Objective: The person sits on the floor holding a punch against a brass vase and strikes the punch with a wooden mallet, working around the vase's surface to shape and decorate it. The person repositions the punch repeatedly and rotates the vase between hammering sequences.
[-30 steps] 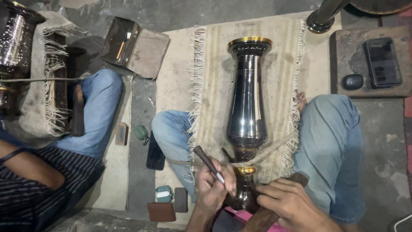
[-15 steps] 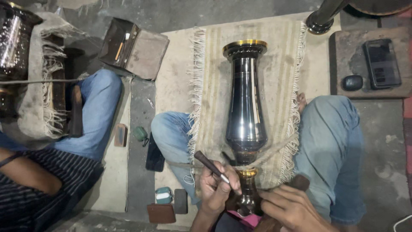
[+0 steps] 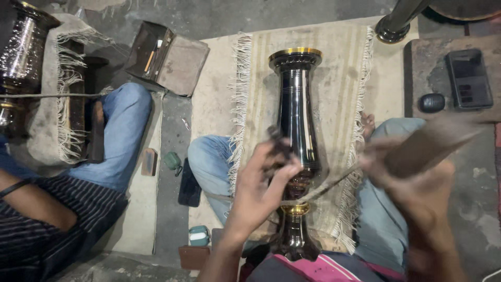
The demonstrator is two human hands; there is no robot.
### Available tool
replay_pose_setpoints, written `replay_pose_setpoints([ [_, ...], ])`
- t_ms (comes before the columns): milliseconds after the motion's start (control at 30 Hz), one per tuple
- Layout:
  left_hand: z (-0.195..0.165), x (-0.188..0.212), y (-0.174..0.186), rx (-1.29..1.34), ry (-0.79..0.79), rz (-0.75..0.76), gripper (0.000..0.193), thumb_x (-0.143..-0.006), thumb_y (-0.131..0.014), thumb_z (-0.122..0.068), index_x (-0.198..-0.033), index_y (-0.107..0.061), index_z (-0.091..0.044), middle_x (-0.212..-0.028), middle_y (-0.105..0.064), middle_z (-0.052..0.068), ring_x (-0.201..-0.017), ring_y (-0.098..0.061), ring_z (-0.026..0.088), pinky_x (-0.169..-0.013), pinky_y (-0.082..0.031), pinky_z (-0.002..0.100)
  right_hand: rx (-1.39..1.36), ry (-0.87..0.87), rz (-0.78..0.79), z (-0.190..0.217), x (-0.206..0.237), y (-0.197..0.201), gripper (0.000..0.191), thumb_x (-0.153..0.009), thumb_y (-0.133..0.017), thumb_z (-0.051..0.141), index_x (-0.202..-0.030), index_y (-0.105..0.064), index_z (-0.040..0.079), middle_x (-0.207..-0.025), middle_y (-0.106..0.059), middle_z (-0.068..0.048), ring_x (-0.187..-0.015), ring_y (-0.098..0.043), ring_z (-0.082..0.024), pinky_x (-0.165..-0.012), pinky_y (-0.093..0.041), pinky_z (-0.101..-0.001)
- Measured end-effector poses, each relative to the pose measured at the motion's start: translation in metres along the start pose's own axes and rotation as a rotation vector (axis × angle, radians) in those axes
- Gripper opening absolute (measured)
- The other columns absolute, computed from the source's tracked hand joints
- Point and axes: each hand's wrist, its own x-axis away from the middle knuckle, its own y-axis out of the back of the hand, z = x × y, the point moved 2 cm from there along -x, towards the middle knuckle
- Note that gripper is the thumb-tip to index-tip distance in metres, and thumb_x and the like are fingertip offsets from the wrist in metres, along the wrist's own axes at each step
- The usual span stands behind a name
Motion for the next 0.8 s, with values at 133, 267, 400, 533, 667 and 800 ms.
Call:
replay_pose_setpoints([
  [133,-0.021,-0.017,-0.005,-0.27,-0.014,0.026,0.038,-0.098,-0.068,-0.008,-0.132,-0.055,0.0,-0.102,-0.074,0.013,-0.09,-0.077,0.017,-0.073,-0.064,0.03,0.038,0.582,0.13,0.01,-0.028,-0.043,0.04,-0.098,-0.079,0.003,-0.132,-0.058,-0.003,-0.109,-0.072,-0.009,-0.104,-0.075,-0.017,-0.099,-0.063,-0.0324],
  [267,-0.036,-0.021,-0.008,-0.365,-0.111,0.036,0.035,-0.1,-0.067,-0.01,-0.132,-0.056,0.0,-0.105,-0.073,0.016,-0.091,-0.078,0.019,-0.071,-0.064,0.028,0.253,0.413,0.125,0.003,-0.041,-0.055,0.045,-0.089,-0.079,0.002,-0.13,-0.06,-0.004,-0.107,-0.074,-0.01,-0.099,-0.073,-0.016,-0.089,-0.059,-0.0286],
  [400,-0.041,-0.022,-0.006,-0.332,-0.011,0.057,0.036,-0.099,-0.068,-0.012,-0.132,-0.057,-0.001,-0.101,-0.074,0.013,-0.087,-0.076,0.017,-0.069,-0.064,0.028,0.406,0.454,0.099,0.024,-0.035,-0.041,0.042,-0.093,-0.08,0.001,-0.128,-0.059,-0.005,-0.109,-0.073,-0.012,-0.1,-0.072,-0.017,-0.092,-0.06,-0.0306],
  [533,-0.042,-0.022,-0.002,-0.186,0.017,0.097,0.035,-0.1,-0.067,-0.01,-0.132,-0.055,-0.001,-0.101,-0.075,0.013,-0.091,-0.074,0.014,-0.074,-0.065,0.029,0.399,0.518,0.208,0.062,-0.026,-0.031,0.046,-0.092,-0.077,0.001,-0.132,-0.056,-0.005,-0.114,-0.072,-0.011,-0.105,-0.072,-0.016,-0.098,-0.06,-0.0315],
  [667,-0.04,-0.024,0.001,-0.149,0.068,0.111,0.036,-0.1,-0.066,-0.009,-0.133,-0.053,0.0,-0.1,-0.074,0.012,-0.088,-0.07,0.011,-0.068,-0.063,0.028,0.582,0.634,0.19,0.094,-0.02,-0.04,0.048,-0.086,-0.075,-0.002,-0.13,-0.056,-0.009,-0.112,-0.07,-0.016,-0.102,-0.071,-0.021,-0.093,-0.061,-0.0336],
  [800,-0.038,-0.024,0.001,-0.13,0.04,0.12,0.038,-0.1,-0.066,-0.008,-0.134,-0.053,0.0,-0.102,-0.074,0.012,-0.09,-0.071,0.011,-0.071,-0.063,0.028,0.893,0.658,0.167,0.12,-0.011,-0.051,0.056,-0.085,-0.079,-0.001,-0.134,-0.056,-0.011,-0.108,-0.072,-0.023,-0.095,-0.074,-0.028,-0.085,-0.061,-0.0356],
])
